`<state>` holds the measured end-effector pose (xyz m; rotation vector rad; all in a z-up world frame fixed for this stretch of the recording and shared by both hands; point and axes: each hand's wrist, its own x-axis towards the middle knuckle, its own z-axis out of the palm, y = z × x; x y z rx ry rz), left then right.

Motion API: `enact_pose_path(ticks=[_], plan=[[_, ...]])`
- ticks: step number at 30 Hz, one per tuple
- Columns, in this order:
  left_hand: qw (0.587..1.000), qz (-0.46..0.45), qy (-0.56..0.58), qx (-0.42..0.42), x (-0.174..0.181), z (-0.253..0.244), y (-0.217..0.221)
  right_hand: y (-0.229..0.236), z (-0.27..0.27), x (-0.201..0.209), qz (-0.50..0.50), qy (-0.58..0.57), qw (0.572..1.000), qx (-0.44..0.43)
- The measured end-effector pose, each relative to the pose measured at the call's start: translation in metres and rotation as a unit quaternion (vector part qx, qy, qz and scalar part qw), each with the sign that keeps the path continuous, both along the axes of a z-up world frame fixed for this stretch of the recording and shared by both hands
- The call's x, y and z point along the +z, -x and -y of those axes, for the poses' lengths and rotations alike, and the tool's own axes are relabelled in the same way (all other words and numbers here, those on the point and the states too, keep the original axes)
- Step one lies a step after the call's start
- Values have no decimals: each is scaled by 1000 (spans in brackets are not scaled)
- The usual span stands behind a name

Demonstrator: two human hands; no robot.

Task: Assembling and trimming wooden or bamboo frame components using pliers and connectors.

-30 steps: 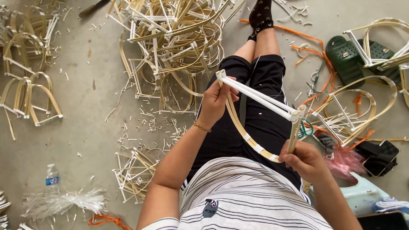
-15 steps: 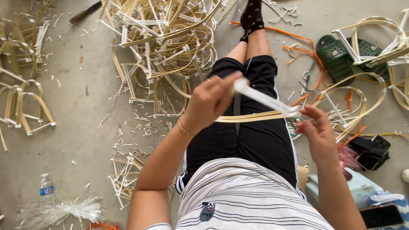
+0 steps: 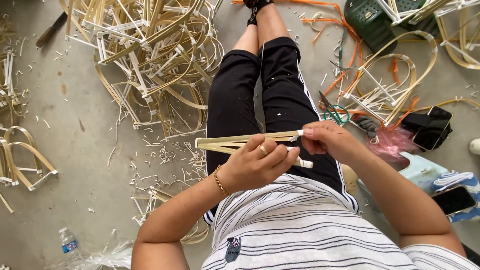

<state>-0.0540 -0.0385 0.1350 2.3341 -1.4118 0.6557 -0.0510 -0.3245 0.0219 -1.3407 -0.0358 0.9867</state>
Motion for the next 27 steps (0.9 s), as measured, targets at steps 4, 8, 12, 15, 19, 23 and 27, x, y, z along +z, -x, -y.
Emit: enact_pose_path(ticks=[4,8,12,15,19,23,27], plan=[[989,-134,-60,9,-4,3,5,4,2,20,16,-30,999,10],[975,-220,7,7,1,5,1,9,-3,60,88,-38,982,161],[974,-228,-3,8,8,7,1,10,-9,67,132,-7,973,187],[962,-270,-24,-2,6,8,2,12,-14,65,211,14,960,185],[966,-256,-23,-3,3,8,3,12,-22,65,215,32,960,176],[968,-250,-2,19,-1,10,-2,14,-12,47,167,49,974,145],[994,-102,-17,24,13,9,-24,-18,25,-5,93,58,993,52]])
